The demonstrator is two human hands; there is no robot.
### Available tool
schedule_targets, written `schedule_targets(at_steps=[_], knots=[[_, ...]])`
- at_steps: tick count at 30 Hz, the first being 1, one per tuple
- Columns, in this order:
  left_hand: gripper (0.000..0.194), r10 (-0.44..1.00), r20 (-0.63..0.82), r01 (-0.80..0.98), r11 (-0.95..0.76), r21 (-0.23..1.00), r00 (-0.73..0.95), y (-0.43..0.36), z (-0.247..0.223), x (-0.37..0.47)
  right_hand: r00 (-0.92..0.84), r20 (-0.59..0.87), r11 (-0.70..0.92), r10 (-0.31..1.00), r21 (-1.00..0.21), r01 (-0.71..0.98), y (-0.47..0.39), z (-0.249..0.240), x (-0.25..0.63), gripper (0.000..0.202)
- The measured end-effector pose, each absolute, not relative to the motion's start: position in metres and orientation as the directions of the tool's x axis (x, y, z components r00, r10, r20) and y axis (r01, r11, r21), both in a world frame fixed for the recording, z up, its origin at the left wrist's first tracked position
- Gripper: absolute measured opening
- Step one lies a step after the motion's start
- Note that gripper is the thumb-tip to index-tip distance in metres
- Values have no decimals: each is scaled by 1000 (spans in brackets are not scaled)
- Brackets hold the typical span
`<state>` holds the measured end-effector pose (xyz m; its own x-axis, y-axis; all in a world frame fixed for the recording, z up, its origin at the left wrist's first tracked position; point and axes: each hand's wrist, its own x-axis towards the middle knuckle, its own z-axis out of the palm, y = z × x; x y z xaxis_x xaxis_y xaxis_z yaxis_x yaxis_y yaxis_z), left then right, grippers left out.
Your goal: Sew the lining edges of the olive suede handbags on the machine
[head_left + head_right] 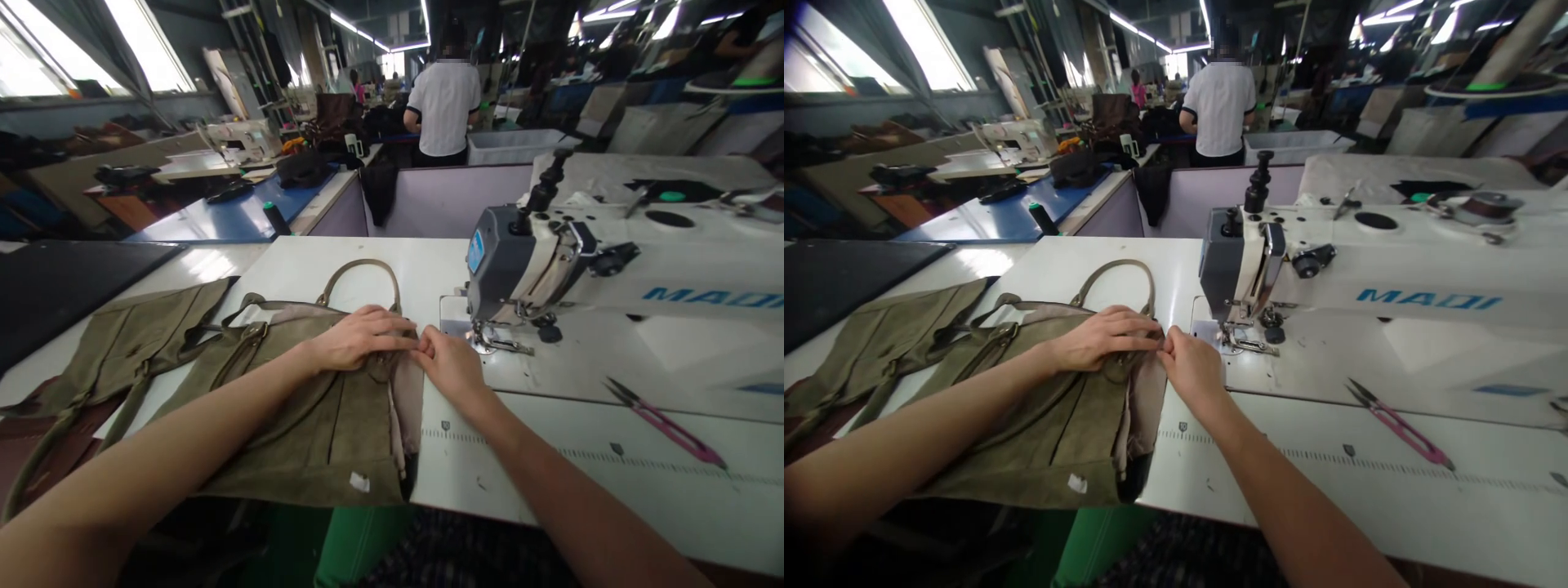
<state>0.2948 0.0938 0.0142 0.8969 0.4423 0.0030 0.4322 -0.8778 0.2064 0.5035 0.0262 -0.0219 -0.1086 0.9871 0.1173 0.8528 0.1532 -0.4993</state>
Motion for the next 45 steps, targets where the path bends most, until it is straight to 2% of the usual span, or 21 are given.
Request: schedule_targets(at_steps=[2, 4, 6, 8, 10, 11, 12, 14, 16, 20, 24, 27, 30, 34, 38, 42, 45], knots=[[54, 300, -134, 329, -859, 393, 944, 90, 28, 296, -113, 129, 163, 985, -500, 851, 29, -24, 504, 10], [36, 338, -223, 405, -776, 483, 914, 88, 36, 300, -122, 148, 180, 982, -504, 845, 31, -25, 504, 7], [20, 462, -222, 511, -736, 444, 859, 86, 33, 307, -135, 163, 201, 977, -516, 833, 29, -25, 504, 2], [33, 612, -124, 612, -710, 348, 781, 82, 21, 318, -165, 179, 237, 970, -539, 808, 20, -22, 506, 11], [30, 696, -32, 673, -681, 290, 718, 76, 7, 327, -237, 198, 309, 951, -564, 766, 1, -18, 509, 27], [24, 716, -3, 687, -670, 280, 699, 74, 2, 330, -294, 210, 360, 933, -583, 728, -11, -17, 510, 35], [28, 731, 15, 702, -661, 266, 683, 73, -3, 333, -356, 218, 412, 909, -607, 680, -25, -16, 512, 40], [52, 762, 20, 740, -634, 224, 647, 75, -6, 335, -456, 234, 481, 858, -678, 557, -50, -17, 512, 35], [64, 792, -8, 780, -599, 178, 610, 83, -5, 337, -480, 255, 497, 839, -717, 489, -69, -21, 512, 24], [59, 807, -76, 809, -574, 130, 585, 109, 0, 347, -519, 256, 506, 815, -751, 424, -78, -21, 513, 27], [55, 762, -186, 785, -604, 139, 620, 133, -3, 355, -502, 146, 371, 853, -845, 384, -68, -8, 517, 25], [52, 737, -224, 770, -618, 158, 638, 140, -5, 356, -476, 184, 411, 860, -802, 433, -67, -9, 510, 22], [48, 723, -232, 759, -626, 177, 651, 138, -4, 355, -401, 318, 496, 859, -711, 499, -76, -21, 496, 29], [37, 713, -222, 747, -632, 205, 665, 132, -1, 353, -299, 497, 580, 815, -686, 440, -95, -38, 483, 31], [32, 719, -193, 744, -630, 223, 667, 129, -4, 351, -255, 529, 578, 810, -644, 500, -101, -43, 484, 28], [31, 720, -182, 740, -628, 239, 670, 128, -6, 350, -290, 551, 613, 782, -600, 513, -104, -43, 486, 28], [29, 705, -183, 726, -640, 251, 685, 127, -5, 350, -341, 495, 597, 799, -591, 542, -112, -41, 488, 25]])
